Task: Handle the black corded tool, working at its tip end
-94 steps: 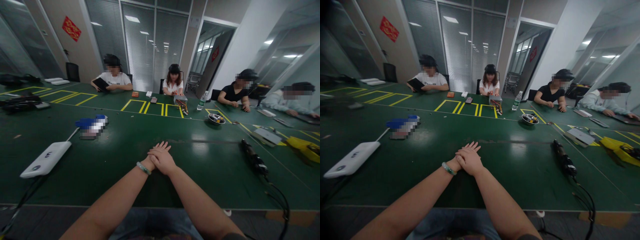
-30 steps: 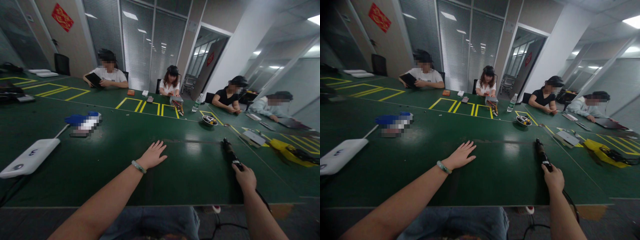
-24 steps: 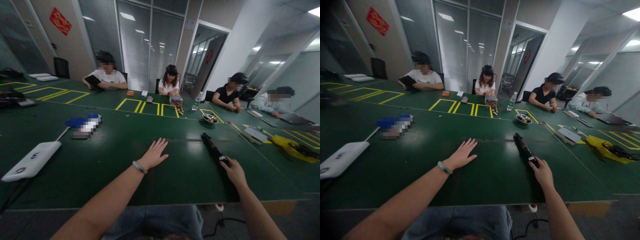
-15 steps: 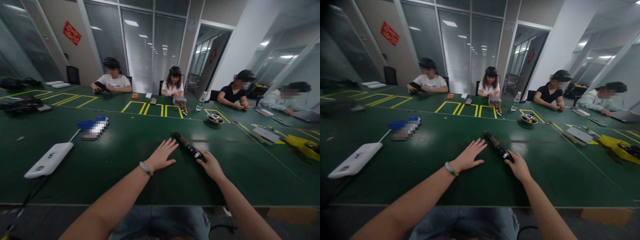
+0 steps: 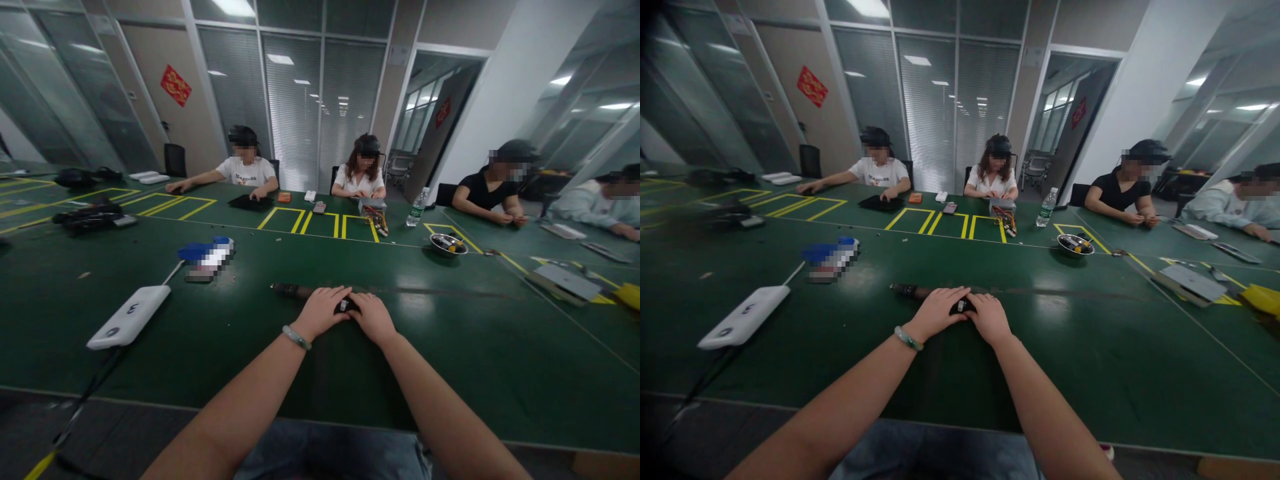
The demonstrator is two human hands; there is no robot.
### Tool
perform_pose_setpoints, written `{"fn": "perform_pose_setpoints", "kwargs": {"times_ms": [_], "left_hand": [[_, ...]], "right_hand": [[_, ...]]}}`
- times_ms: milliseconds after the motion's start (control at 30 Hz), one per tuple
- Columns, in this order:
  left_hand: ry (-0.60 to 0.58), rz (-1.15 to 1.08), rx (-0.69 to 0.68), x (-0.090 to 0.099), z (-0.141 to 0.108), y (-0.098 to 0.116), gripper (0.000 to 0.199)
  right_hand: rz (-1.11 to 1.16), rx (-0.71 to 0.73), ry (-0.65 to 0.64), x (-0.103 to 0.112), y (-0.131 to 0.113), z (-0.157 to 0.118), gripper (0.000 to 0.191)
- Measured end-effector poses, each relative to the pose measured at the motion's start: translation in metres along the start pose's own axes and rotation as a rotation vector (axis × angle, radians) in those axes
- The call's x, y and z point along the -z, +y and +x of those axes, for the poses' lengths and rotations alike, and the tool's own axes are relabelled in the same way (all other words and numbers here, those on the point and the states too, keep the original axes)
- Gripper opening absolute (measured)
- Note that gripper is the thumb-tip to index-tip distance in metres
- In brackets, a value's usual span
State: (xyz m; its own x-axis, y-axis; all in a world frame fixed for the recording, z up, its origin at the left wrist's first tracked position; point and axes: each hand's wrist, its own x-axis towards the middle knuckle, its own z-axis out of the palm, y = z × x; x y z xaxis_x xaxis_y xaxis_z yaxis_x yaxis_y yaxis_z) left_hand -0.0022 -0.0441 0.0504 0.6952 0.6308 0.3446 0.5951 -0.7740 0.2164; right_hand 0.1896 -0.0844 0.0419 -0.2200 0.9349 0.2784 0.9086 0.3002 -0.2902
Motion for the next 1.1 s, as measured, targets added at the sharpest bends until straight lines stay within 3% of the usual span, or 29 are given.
{"fn": "perform_pose_setpoints", "kwargs": {"times_ms": [133,233,400,533,700,867,1100], "left_hand": [[-0.014,-0.010,-0.003,-0.001,0.002,0.000,0.062],[-0.016,-0.016,0.012,-0.003,0.004,0.000,0.051],[0.012,-0.050,0.028,-0.002,0.004,0.002,0.043],[0.014,-0.063,0.041,0.002,0.003,0.004,0.039],[-0.010,-0.070,0.044,0.008,0.001,0.005,0.037],[-0.014,-0.054,0.092,0.013,-0.001,0.003,0.035],[0.055,0.007,0.138,0.007,-0.002,0.011,0.030]], "right_hand": [[-0.053,-0.051,0.124,0.018,-0.006,-0.031,0.034],[-0.123,-0.111,0.147,0.030,-0.008,-0.058,0.017],[-0.177,-0.134,0.079,0.032,-0.004,-0.094,0.021],[-0.189,-0.145,0.069,0.030,0.005,-0.104,0.024],[-0.167,-0.184,0.069,0.029,0.028,-0.092,0.030],[-0.171,-0.191,0.039,0.029,0.044,-0.059,0.031],[-0.186,-0.272,0.211,0.017,0.027,-0.015,0.025]]}}
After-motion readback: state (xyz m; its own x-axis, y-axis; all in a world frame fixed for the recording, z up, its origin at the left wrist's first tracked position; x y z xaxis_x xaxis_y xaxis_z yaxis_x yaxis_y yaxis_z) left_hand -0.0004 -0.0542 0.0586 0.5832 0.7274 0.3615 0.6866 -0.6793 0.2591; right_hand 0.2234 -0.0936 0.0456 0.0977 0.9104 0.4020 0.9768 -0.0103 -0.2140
